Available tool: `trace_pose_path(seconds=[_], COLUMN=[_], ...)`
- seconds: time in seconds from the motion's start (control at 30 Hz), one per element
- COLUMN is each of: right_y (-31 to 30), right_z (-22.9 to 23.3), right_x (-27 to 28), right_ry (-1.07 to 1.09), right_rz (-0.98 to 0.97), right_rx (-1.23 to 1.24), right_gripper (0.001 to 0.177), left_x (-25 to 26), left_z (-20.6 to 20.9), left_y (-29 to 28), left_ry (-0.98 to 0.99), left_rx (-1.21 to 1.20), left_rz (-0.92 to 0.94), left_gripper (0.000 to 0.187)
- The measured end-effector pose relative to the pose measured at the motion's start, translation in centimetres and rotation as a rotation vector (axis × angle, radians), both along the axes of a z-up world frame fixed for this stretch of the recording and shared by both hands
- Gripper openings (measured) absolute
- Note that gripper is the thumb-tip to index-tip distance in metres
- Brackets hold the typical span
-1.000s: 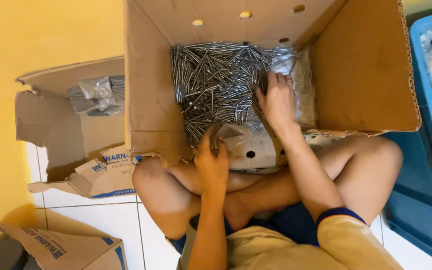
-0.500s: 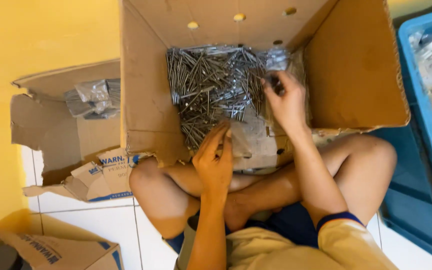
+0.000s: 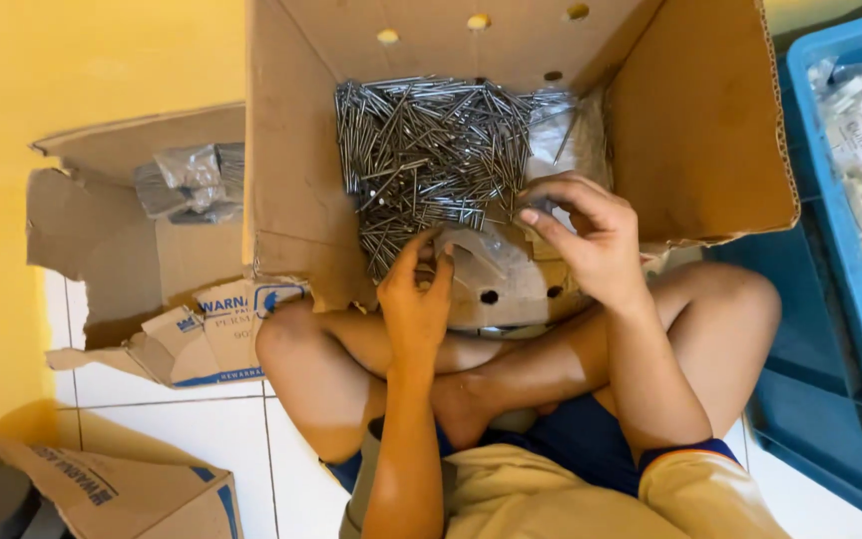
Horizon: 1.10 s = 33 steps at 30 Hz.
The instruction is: Packaging metal nails into a small plastic bag from a large bulk box
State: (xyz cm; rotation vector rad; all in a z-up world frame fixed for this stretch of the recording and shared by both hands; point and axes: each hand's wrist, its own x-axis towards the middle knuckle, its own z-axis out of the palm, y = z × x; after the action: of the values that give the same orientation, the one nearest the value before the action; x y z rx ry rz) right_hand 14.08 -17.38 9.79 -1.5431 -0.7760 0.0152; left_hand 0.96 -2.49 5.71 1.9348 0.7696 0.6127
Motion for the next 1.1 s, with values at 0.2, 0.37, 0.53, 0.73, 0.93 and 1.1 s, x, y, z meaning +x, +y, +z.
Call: trace_pose_path(seconds=[0.2, 0.37, 0.53, 0.73, 0.93, 1.1], right_y=[-0.2, 0.4, 2.8, 3.2, 4.2, 3.2], right_z=[-2.5, -6.8, -9.2, -10.9, -11.6, -12.1], right_x=[0.7, 3.4, 4.4, 3.7, 3.9, 4.1], right_ry=[0.248, 0.274, 0.704, -0.18, -0.281, -0.327], right_rz=[-0.124, -0.195, -0.164, -0.226, -0.19, -0.257], right_rx=[-0.015, -0.219, 0.209, -0.613, -0.894, -0.764], right_gripper=[0.018, 0.018, 0.038, 0.023, 0.019, 0.022], left_x=[0.8, 0.4, 0.7, 1.7, 1.8, 1.5], left_z=[0.2, 0.5, 0.9, 0.1, 0.3, -1.2], left_y=[-0.9, -1.7, -2.0, -2.4, -2.0, -1.9], left_ry=[-0.06, -0.048, -0.09, -0.31, -0.366, -0.346], left_rx=[-0.369, -0.43, -0.489, -0.584, -0.547, -0.577], left_rz=[0.042, 0.02, -0.01, -0.071, -0.082, -0.049], left_gripper=[0.021, 0.022, 0.022, 0.025, 0.031, 0.024])
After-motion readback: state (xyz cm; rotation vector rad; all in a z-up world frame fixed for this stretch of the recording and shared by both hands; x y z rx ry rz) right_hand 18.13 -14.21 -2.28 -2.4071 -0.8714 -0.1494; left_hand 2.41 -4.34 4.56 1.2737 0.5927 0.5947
